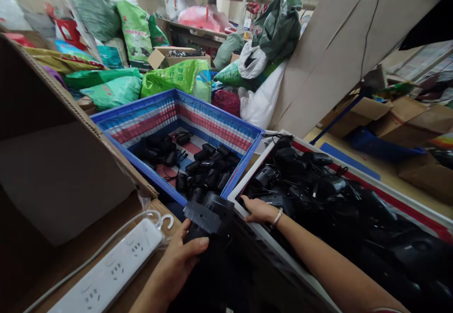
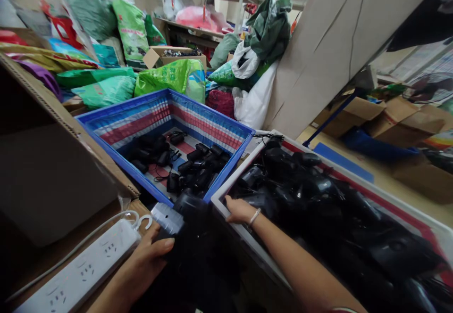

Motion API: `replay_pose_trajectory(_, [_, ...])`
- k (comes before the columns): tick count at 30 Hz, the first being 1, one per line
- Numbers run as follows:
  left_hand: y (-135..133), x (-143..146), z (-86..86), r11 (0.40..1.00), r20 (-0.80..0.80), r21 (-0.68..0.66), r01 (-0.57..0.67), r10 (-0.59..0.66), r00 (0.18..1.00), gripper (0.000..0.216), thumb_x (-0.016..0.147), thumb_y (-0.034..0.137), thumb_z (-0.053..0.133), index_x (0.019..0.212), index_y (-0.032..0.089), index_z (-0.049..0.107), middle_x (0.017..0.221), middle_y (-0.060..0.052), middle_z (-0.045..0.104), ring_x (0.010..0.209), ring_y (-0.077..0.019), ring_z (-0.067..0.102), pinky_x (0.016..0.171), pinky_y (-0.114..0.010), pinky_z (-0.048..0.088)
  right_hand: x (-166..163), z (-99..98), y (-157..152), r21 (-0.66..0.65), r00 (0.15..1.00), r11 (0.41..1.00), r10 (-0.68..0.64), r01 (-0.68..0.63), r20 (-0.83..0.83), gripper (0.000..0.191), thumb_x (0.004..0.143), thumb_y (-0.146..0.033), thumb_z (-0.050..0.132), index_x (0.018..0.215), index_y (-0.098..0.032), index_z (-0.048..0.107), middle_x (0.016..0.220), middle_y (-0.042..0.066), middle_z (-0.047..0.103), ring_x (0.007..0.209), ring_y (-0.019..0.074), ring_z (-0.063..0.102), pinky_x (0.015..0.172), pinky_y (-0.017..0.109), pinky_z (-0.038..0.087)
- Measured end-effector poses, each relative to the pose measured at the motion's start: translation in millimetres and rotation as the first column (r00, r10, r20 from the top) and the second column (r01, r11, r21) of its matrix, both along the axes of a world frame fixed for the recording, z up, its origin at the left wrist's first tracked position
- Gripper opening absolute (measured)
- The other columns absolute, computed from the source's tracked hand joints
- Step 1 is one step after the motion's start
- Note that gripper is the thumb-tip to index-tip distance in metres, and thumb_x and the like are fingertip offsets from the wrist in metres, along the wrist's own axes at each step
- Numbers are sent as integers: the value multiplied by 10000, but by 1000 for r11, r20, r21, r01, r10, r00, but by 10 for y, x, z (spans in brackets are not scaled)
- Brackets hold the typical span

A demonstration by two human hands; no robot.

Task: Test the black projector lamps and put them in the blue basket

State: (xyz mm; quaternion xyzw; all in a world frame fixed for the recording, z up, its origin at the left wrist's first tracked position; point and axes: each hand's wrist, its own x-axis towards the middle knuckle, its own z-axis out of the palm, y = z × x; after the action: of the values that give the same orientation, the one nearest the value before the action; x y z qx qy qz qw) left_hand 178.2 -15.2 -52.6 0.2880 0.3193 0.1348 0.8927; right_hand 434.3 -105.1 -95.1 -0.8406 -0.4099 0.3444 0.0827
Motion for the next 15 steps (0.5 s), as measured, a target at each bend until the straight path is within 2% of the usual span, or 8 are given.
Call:
replay_pose_trajectory(2, [-24,37,-53,1000,-83,-13,-22,21,996,885,540,214,787,1294,207,325,1022,-65,665,874,-240,653,744,-320,513,64,10,-21,86,995,993,-73,79,-70,765,488,-54,769,1200,-123,498,1062,153,633,1046,331,545,898,419,390])
replay_pose_trajectory(5, [-66,123,-141,1000,-148,-21,-18,15,989,760,570,190,759,1229,204,380,1054,-68,637,831,-206,644,681,-288,510,70,-6,-106,220,949,942,-200,255,-244,585,505,-120,744,1056,-136,549,938,78,637,925,259,581,812,360,441])
replay_pose_trajectory(8, [-100,245,-223,999,-122,-52,-2,-4,993,628,600,152,728,1150,185,427,953,-61,640,794,-191,629,689,-304,518,-68,-77,-286,268,820,839,-308,473,-482,381,619,-310,681,939,-150,548,767,16,594,702,181,600,637,322,493])
replay_pose_trajectory(11, [-112,386,-322,997,-157,-81,-20,7,988,569,639,147,696,1131,190,411,949,-54,620,791,-179,615,706,-332,526,-226,-139,-473,262,656,698,-382,666,-652,381,699,-460,598,944,-178,525,689,-23,528,546,117,548,522,281,483])
replay_pose_trajectory(13, [-102,487,-398,996,-182,-82,-16,1,983,547,650,157,691,1117,201,410,949,-50,616,794,-179,611,687,-332,526,-255,-94,-536,246,576,624,-404,741,-710,394,698,-513,610,869,-165,541,605,-51,466,427,64,443,428,224,415])
replay_pose_trajectory(15, [-83,590,-471,997,-190,-72,4,-18,982,547,638,172,702,1103,207,417,926,-45,621,790,-186,608,650,-325,520,-210,56,-541,248,535,580,-397,776,-746,400,670,-514,670,790,-152,550,568,-59,453,388,35,375,383,188,350])
